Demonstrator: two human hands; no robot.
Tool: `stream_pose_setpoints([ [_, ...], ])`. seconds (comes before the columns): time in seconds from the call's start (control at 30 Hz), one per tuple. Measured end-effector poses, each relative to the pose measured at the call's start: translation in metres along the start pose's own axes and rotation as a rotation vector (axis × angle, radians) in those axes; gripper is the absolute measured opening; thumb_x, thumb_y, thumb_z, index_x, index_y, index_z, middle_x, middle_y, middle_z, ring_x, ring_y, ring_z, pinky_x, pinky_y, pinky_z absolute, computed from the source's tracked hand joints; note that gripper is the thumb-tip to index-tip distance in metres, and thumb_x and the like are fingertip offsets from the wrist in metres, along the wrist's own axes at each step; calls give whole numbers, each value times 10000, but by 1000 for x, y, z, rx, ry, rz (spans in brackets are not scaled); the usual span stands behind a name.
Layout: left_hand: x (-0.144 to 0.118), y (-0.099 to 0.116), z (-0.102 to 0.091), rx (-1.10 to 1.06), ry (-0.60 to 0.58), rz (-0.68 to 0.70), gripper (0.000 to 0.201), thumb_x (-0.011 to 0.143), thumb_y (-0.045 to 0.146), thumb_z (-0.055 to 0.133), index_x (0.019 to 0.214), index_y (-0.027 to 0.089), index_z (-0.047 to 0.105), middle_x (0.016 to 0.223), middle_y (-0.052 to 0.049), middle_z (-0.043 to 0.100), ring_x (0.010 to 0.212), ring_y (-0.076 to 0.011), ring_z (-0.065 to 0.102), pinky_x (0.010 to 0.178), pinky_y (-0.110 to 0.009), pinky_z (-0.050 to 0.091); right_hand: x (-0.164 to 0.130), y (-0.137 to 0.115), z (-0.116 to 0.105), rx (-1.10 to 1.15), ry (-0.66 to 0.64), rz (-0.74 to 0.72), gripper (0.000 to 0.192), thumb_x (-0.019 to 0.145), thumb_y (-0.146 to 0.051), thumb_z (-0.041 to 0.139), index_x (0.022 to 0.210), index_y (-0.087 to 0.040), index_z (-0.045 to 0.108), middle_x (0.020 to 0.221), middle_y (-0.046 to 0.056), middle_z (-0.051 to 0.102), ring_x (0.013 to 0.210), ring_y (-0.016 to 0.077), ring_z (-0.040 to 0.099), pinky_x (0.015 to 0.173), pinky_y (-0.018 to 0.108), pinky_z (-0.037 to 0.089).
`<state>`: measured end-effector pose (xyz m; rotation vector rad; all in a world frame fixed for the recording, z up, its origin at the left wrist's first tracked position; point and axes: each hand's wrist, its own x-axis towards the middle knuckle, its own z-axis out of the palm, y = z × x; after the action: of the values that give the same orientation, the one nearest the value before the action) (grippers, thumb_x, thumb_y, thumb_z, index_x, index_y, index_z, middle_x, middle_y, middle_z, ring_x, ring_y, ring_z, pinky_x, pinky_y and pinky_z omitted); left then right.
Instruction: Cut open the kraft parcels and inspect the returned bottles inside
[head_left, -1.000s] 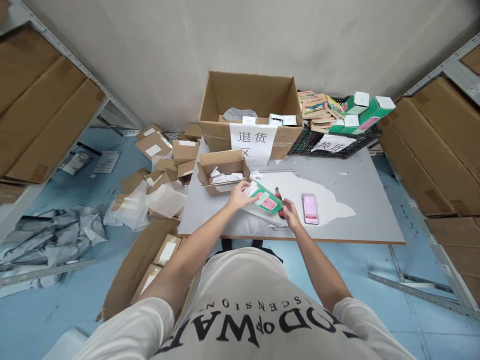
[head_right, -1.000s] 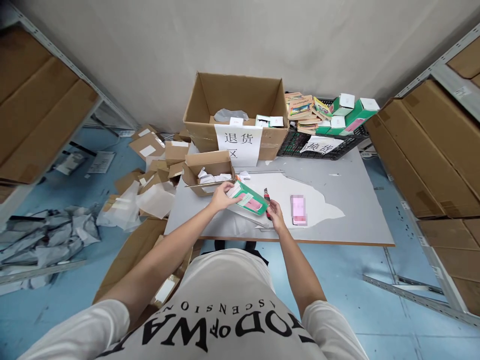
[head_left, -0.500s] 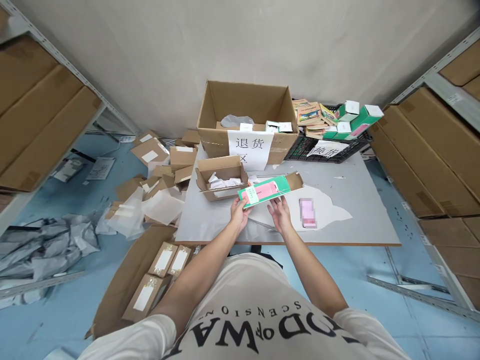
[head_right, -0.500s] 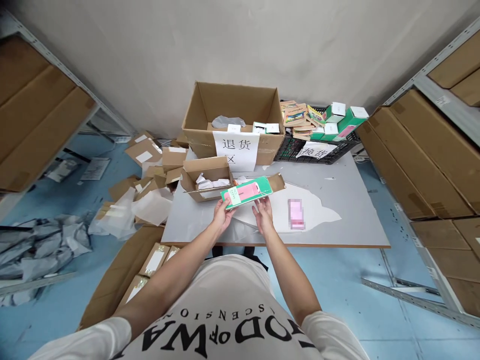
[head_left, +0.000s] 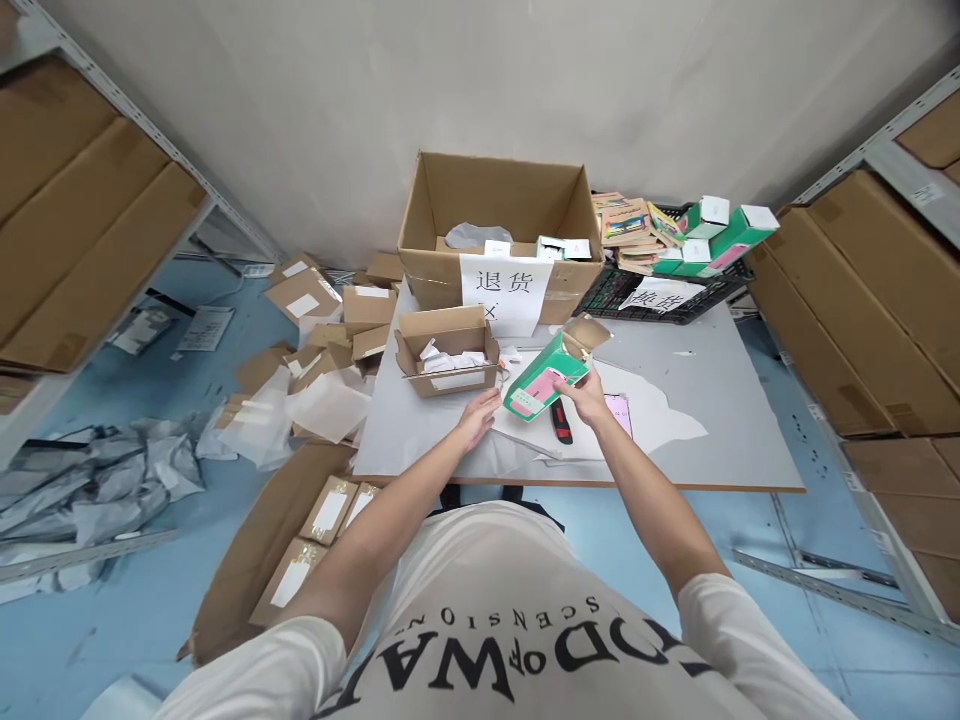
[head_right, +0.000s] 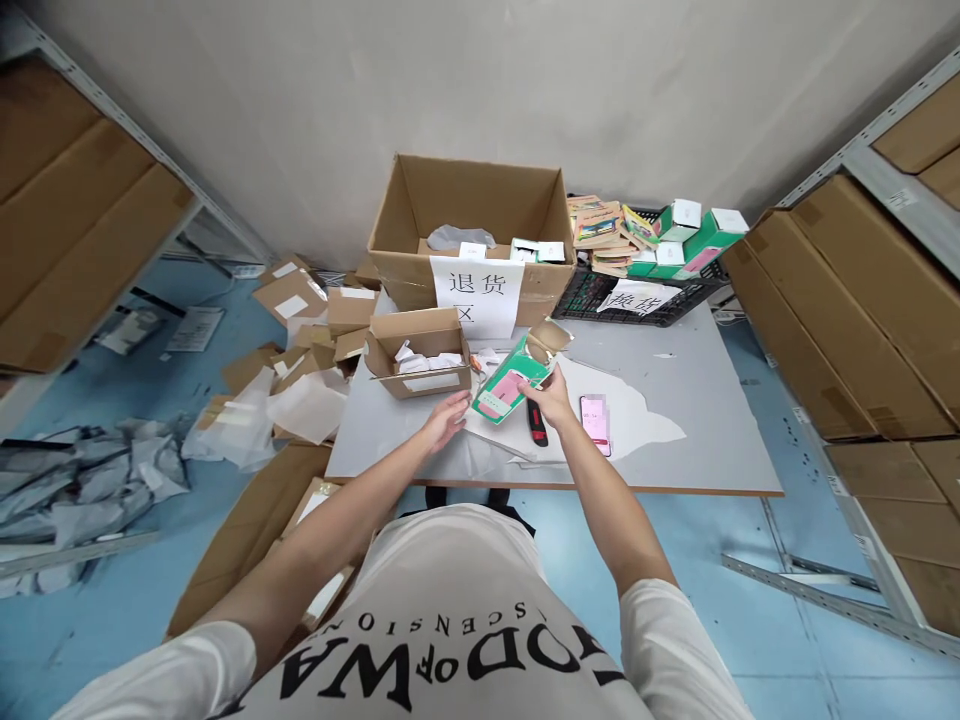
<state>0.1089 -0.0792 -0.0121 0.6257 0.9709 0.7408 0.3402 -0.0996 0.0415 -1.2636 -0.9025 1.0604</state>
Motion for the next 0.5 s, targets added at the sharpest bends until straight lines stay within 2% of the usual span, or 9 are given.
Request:
stream_pose_setpoints([
  [0.07,12,13,-7,148,-57,101,657,542,389,841,1134,198,631,1351,-144,524,1316,-307,404,1040,-442,347,5,2,-6,-56,-98,0,671,511,-312,830,1077,-235,478,1073,38,624,943,189,617,875,376,501],
  [0.13,25,26,-6,314,-160,181,873,451,366,883,1245,176,572,1391,-174,474,1349,-331,351,1094,-472,283,9,5,-9,-111,-189,25,714,505,-304,831,1115,-236,466,1099,49,615,983,202,608,873,376,503],
  [0.2,37,36,2,471,-268,235,1079,396,347,903,1363,162,461,1426,-197,420,1355,-349,334,1113,-492,251,11,11,-9,-164,-262,53,735,497,-289,831,1129,-230,459,1123,58,606,1024,211,592,875,373,498],
  [0.27,47,40,13,587,-348,314,1195,370,348,909,1422,165,373,1456,-202,370,1341,-362,352,1105,-492,278,13,17,-8,-212,-317,69,739,489,-270,830,1126,-220,459,1144,67,593,1058,219,574,879,370,490],
  [0.4,58,36,30,729,-372,483,1188,380,344,905,1424,184,360,1391,-176,469,1276,-345,451,1061,-451,364,18,34,-4,-263,-362,77,738,476,-244,822,1119,-209,460,1156,75,579,1081,230,559,873,373,480],
  [0.5,57,28,31,827,-316,503,1088,422,336,889,1383,183,403,1311,-161,548,1220,-325,510,1001,-422,423,17,48,-1,-273,-357,109,769,469,-240,812,1146,-210,448,1174,83,574,1076,236,561,853,376,487],
])
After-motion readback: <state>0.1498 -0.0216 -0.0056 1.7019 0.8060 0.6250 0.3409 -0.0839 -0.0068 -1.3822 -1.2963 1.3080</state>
